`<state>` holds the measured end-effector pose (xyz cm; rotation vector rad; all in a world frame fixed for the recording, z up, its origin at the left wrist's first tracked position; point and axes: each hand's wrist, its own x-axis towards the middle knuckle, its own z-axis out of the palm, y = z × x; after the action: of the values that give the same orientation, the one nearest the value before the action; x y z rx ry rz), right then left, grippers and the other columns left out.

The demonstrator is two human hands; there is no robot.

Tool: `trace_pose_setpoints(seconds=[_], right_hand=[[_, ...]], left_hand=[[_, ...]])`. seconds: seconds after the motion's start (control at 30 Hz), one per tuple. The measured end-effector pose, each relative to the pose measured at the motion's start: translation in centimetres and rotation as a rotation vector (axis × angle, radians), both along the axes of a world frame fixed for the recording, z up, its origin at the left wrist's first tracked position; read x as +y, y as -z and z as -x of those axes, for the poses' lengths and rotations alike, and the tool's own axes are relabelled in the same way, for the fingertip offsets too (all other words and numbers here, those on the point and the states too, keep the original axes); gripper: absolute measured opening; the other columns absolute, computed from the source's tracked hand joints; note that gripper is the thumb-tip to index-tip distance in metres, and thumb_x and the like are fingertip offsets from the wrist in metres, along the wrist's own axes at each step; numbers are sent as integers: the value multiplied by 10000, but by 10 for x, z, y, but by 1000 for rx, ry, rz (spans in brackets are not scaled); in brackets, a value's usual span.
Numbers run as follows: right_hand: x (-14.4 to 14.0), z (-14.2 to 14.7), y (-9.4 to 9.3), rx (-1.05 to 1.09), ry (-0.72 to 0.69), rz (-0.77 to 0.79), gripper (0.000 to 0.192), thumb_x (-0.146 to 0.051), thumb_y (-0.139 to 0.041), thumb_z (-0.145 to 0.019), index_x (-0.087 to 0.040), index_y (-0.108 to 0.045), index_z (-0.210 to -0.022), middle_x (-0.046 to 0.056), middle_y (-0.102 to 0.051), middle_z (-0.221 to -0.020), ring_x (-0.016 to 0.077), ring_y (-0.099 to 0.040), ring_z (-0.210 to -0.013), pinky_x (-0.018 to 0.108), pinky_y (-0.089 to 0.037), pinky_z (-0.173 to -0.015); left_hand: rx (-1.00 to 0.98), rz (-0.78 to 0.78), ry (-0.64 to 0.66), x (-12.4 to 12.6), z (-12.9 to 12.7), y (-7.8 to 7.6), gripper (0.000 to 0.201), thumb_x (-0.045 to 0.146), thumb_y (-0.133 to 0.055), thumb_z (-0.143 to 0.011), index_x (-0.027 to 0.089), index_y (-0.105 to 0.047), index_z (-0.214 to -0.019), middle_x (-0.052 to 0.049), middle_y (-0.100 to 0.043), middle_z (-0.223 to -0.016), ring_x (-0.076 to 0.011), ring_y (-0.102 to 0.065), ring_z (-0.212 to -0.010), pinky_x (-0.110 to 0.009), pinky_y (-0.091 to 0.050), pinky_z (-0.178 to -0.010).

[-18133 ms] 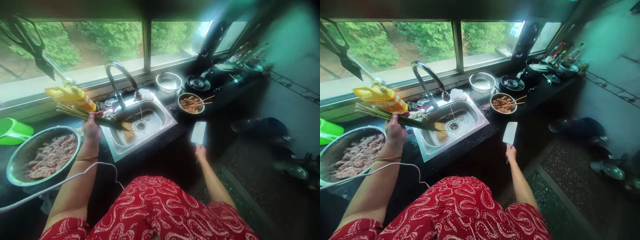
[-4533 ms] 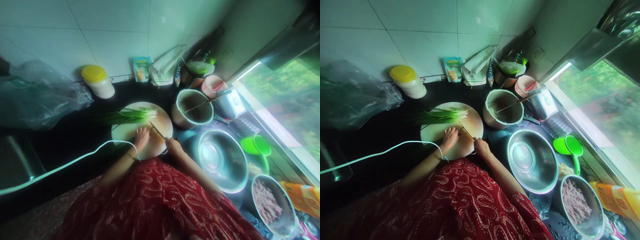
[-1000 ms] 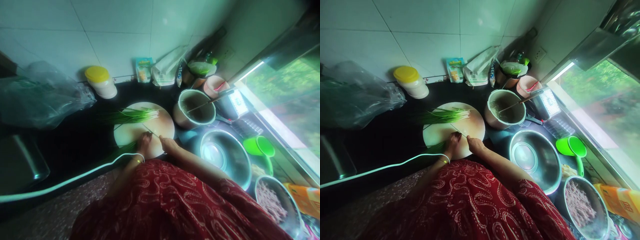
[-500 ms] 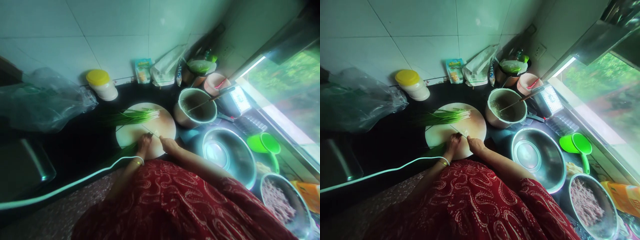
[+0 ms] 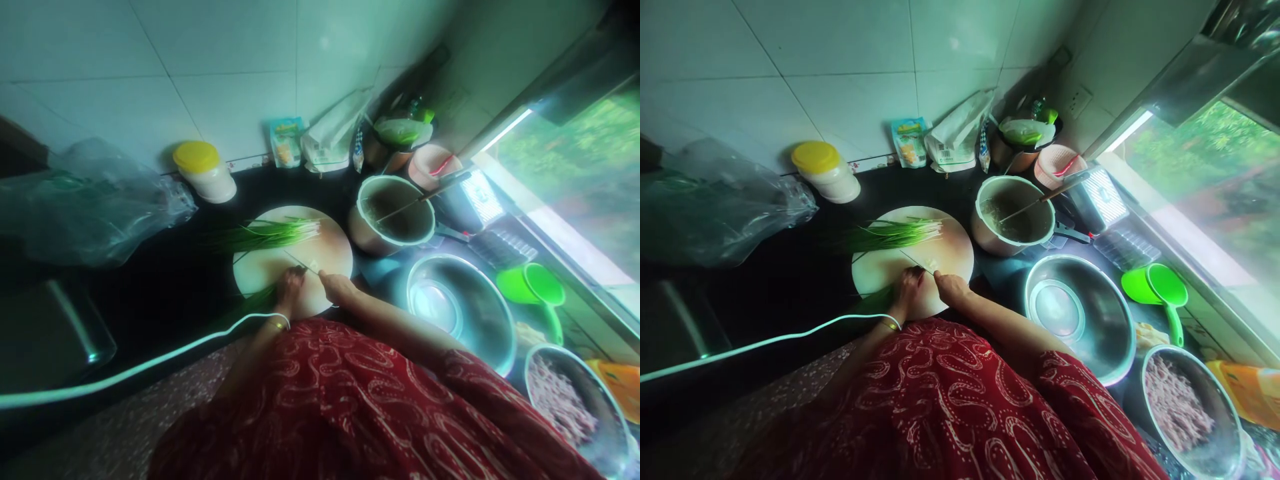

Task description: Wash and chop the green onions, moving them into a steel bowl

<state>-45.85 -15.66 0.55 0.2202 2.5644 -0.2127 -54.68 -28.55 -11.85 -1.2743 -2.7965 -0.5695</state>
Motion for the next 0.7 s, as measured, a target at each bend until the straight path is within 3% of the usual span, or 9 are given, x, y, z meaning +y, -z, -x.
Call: trace_pose_setpoints(seconds=[0.23, 0.4, 0.7], right_hand=[[-1, 5, 4, 9, 35, 7, 386, -77, -358, -885, -132, -403, -1264, 125, -705, -961, 223, -684, -916, 300, -505, -744], [0, -2, -1, 9, 11, -2, 392, -87, -360, -885, -143, -405, -1271, 127, -698, -986, 228, -676, -938, 310, -504, -765], [0, 3, 7, 21, 23, -11, 372, -88, -341, -891, -122, -411, -1254, 131, -703, -950, 230, -683, -902, 312, -508, -743]], left_hand=[[-45, -29, 26, -2, 1, 3, 318, 180, -321, -980, 163, -638, -963, -116, -657, -955, -228, -566, -915, -364, -457, -832], [-45, -34, 15, -1, 1, 4, 285, 233, -352, -979, 173, -630, -995, -122, -658, -953, -233, -575, -905, -386, -459, -844], [-46, -30, -17, -1, -1, 3, 252, 177, -380, -968, 174, -629, -1001, -105, -644, -969, -217, -573, -916, -343, -458, -827]])
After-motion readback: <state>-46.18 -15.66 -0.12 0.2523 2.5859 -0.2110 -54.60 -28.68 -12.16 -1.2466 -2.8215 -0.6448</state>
